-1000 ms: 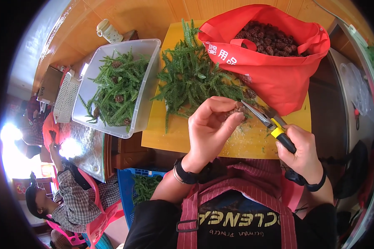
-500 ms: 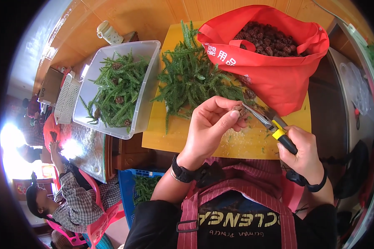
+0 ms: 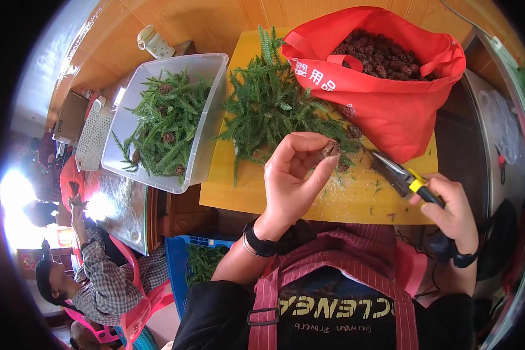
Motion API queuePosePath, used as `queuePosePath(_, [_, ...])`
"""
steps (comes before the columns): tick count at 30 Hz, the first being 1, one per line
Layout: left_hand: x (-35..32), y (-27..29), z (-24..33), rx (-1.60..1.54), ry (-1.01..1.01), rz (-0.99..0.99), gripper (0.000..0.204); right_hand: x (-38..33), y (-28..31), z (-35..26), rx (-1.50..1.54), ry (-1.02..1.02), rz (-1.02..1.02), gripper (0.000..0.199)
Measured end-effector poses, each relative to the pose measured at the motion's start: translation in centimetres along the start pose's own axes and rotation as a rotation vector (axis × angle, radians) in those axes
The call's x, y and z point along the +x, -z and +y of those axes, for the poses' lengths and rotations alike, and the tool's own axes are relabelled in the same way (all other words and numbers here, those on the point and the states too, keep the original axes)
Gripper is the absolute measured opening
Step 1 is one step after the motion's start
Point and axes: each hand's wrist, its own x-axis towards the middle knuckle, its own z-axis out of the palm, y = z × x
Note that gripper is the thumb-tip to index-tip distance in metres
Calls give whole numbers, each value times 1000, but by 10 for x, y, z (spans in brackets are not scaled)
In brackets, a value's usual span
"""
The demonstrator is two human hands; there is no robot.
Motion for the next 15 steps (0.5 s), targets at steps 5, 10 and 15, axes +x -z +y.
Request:
queuePosePath(5, [-1, 0, 4, -172, 156, -4, 22, -11, 13, 59, -244, -25, 95, 25])
queuePosePath(10, [-6, 7, 2, -337, 284, -23, 24, -11, 6, 91, -347, -61, 85, 23])
queuePosePath(15, [-9, 15, -1, -330, 336, -5, 34, -2, -4, 103, -465, -50, -52, 25])
